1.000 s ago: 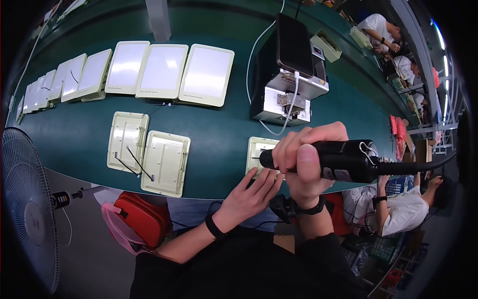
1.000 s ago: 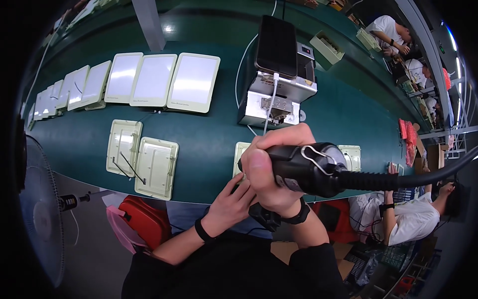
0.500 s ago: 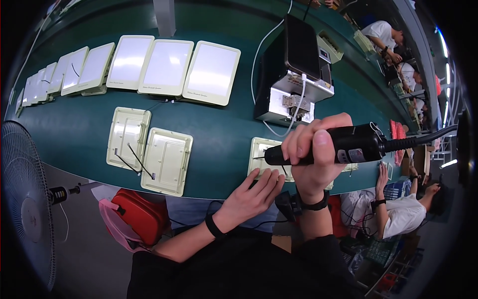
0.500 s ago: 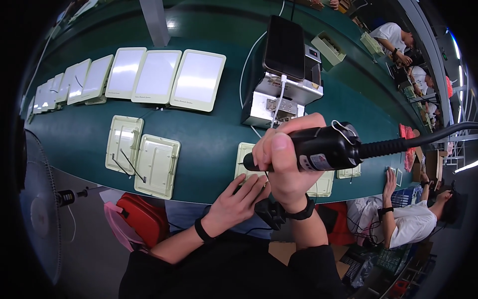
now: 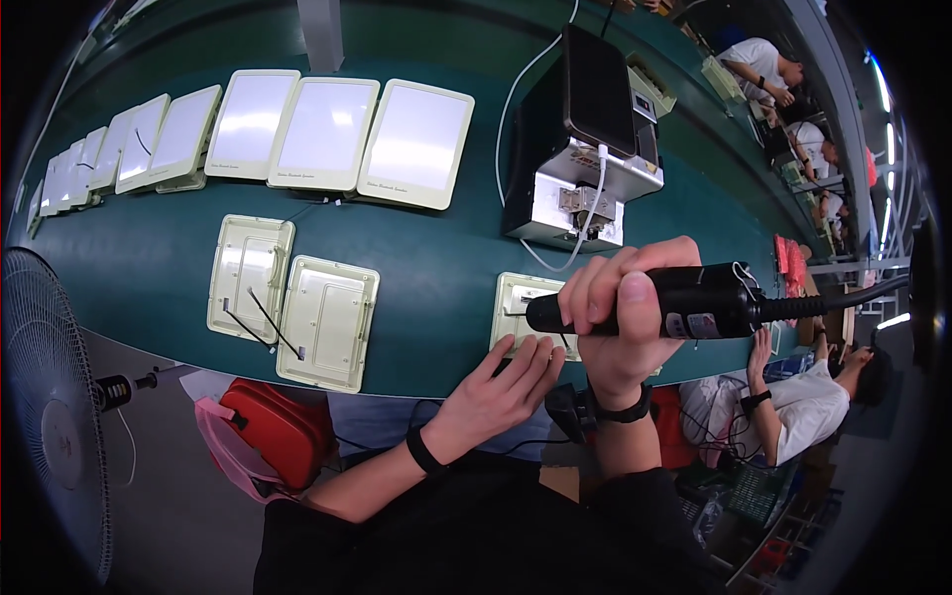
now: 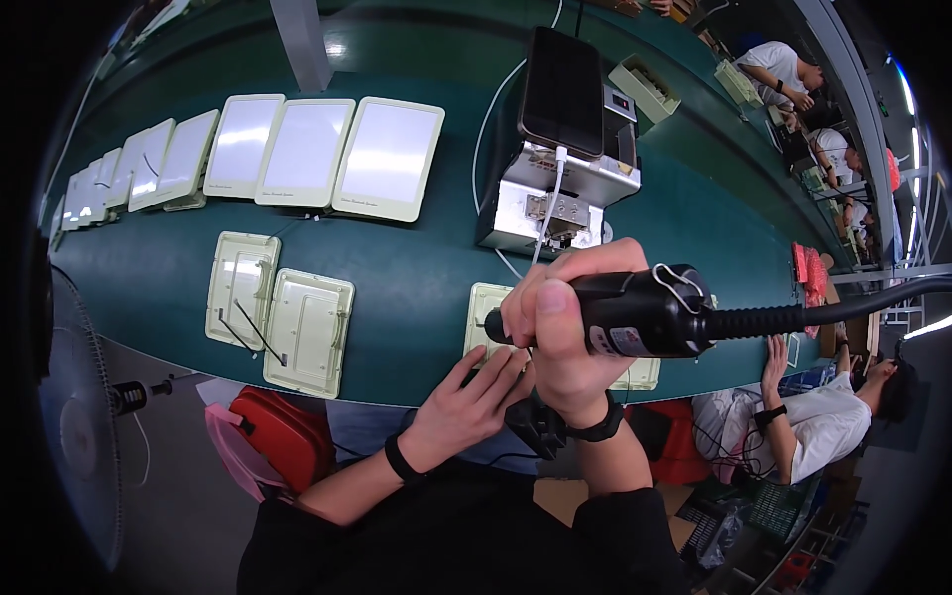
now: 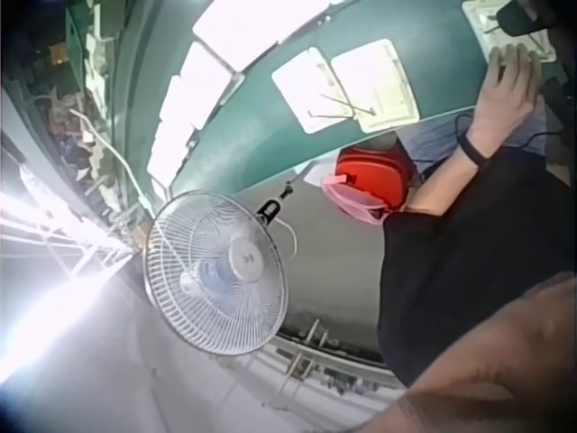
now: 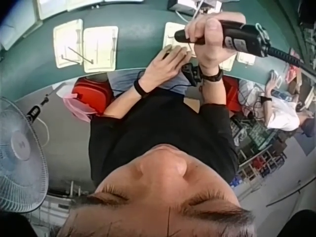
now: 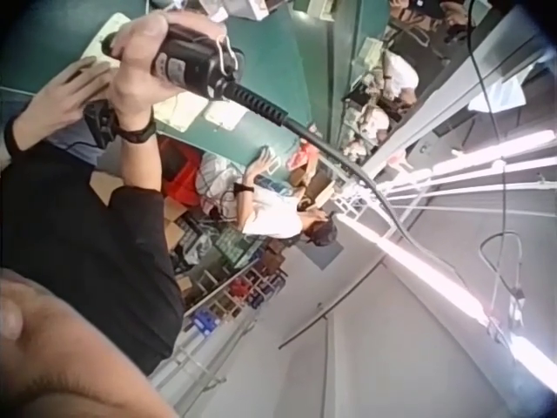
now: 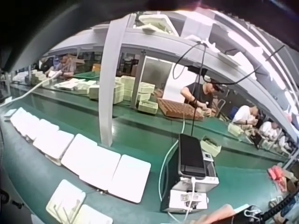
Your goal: The person picks up a plastic casing, drives screws into it using a power screwdriver, and moves it to a row on the left. They repeat this process with several casings, occasionally touching a phone screen between units.
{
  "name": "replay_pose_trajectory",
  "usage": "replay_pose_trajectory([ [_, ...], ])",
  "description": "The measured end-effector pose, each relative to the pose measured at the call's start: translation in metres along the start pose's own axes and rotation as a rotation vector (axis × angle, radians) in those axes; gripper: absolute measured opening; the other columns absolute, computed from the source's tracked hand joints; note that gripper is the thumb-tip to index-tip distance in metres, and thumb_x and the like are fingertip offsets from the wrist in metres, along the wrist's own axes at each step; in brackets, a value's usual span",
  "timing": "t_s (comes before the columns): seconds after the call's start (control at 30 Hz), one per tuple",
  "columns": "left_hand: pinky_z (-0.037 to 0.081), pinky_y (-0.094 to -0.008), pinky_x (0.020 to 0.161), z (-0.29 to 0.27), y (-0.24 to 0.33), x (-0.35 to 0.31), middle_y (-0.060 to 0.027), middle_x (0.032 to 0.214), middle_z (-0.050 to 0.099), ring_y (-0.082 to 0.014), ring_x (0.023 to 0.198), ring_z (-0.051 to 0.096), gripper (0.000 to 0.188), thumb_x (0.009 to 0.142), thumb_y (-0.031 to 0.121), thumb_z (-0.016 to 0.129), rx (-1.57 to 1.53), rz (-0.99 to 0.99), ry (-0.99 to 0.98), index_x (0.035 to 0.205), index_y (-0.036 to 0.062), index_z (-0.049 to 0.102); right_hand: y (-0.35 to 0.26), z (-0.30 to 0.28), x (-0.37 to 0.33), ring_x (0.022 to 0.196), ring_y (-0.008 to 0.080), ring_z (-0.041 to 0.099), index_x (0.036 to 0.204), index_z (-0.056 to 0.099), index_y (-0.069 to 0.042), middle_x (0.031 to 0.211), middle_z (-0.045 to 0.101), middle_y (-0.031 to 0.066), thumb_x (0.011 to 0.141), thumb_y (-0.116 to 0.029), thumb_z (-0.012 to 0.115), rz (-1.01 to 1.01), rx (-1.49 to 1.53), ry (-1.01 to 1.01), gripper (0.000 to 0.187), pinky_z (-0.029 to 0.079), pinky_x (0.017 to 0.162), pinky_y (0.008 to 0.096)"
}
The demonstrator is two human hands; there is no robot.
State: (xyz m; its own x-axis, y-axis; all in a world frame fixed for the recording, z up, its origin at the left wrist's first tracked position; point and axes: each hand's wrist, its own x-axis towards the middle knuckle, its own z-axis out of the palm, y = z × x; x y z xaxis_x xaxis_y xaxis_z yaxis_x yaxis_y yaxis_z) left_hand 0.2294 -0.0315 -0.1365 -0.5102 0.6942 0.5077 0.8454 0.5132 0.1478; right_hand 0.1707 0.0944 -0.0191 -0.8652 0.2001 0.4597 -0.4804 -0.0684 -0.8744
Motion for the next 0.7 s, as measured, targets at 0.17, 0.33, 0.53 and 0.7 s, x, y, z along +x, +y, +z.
replay_pose_trajectory([
  [0.17,0.048,-0.0421,0.111,0.0015,0.0019,-0.0001,-0.0098,0.132,0.064,-0.0224,0.125,0.062,0.039,0.095,0.021,0.058,-0.003,-0.009,0.006,0.13,0.007,0.065,-0.0048,-0.0011,0.0008,0.046,0.0139,0.044,0.107,0.045,-0.006,0.064,0.048,0.0054,0.101,-0.015,0.058,0.02,0.054,-0.013,0.017,0.044,0.046,0.0325],
  [0.33,0.048,-0.0424,0.111,0.0007,0.0003,-0.0008,-0.0099,0.133,0.064,-0.0227,0.126,0.062,0.039,0.095,0.021,0.058,0.001,-0.004,-0.001,0.131,0.0071,0.065,-0.0003,0.002,0.0009,0.046,0.0135,0.044,0.107,0.045,-0.006,0.064,0.047,0.0051,0.101,-0.014,0.058,0.066,0.043,-0.002,0.017,0.043,0.045,0.0317],
  [0.53,0.048,-0.0427,0.112,0.0,0.0007,-0.0007,-0.0105,0.132,0.064,-0.0231,0.127,0.061,0.041,0.097,0.022,0.057,0.022,0.015,-0.013,0.134,0.0053,0.064,-0.0025,0.003,0.0017,0.046,0.0132,0.044,0.106,0.045,-0.005,0.063,0.047,0.0049,0.101,-0.015,0.059,0.094,0.026,0.01,0.018,0.043,0.045,0.0314],
  [0.7,0.048,-0.0426,0.112,0.0013,0.0003,-0.0009,-0.0104,0.132,0.064,-0.0229,0.126,0.061,0.042,0.096,0.022,0.057,0.009,0.007,0.002,0.134,0.0049,0.063,0.0001,0.0053,0.0033,0.046,0.0131,0.044,0.105,0.045,-0.004,0.063,0.047,0.0051,0.101,-0.016,0.06,0.096,-0.007,0.031,0.02,0.043,0.045,0.0315],
])
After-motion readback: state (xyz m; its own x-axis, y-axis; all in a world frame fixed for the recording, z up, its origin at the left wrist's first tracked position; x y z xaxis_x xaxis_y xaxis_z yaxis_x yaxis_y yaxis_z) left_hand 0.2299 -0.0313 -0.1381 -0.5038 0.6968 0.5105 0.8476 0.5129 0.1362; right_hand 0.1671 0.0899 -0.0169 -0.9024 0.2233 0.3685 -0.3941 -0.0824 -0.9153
